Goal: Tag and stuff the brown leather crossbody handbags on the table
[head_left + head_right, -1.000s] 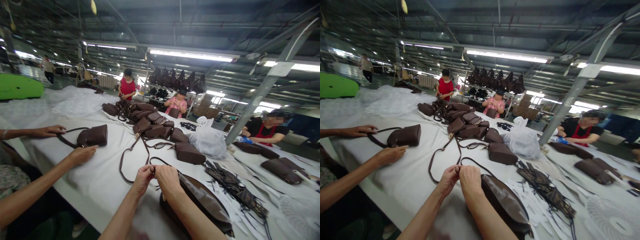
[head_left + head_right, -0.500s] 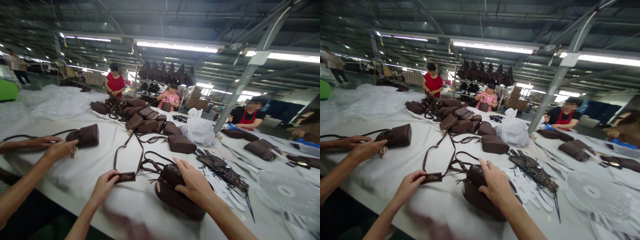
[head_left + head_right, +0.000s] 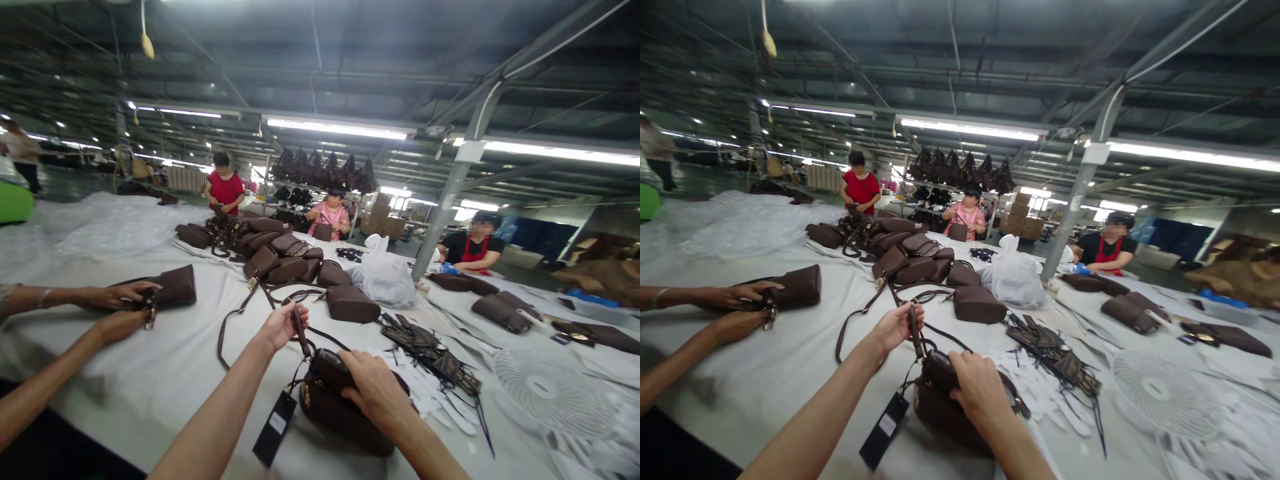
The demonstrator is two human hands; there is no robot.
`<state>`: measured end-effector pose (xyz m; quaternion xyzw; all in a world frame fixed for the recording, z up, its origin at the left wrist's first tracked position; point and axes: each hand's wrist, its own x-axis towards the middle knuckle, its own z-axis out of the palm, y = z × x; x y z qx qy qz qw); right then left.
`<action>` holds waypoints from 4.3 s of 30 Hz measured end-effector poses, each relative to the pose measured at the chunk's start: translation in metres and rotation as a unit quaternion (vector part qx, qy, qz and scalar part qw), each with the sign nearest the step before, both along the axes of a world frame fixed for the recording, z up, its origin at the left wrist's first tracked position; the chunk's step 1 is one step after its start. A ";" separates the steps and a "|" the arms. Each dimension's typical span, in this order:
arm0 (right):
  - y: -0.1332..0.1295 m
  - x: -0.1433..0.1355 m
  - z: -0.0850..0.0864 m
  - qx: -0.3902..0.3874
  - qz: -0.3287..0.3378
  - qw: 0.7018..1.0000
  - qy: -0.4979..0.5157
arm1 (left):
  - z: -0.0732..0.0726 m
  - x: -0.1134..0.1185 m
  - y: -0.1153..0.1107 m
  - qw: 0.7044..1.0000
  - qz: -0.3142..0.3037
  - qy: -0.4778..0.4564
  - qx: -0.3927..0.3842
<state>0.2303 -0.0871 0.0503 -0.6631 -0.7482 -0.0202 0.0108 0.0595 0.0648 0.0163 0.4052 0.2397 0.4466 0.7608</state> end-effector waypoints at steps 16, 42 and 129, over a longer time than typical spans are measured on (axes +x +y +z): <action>0.018 0.032 0.087 0.315 0.202 0.917 0.141 | 0.130 0.019 -0.046 0.840 -0.318 0.227 0.377; -0.087 0.155 0.113 -0.062 -0.063 0.932 0.351 | 0.110 0.001 0.003 0.985 -0.103 -0.029 0.132; 0.012 0.036 0.063 0.097 0.043 0.993 0.060 | 0.065 -0.008 0.018 0.996 -0.003 -0.092 0.002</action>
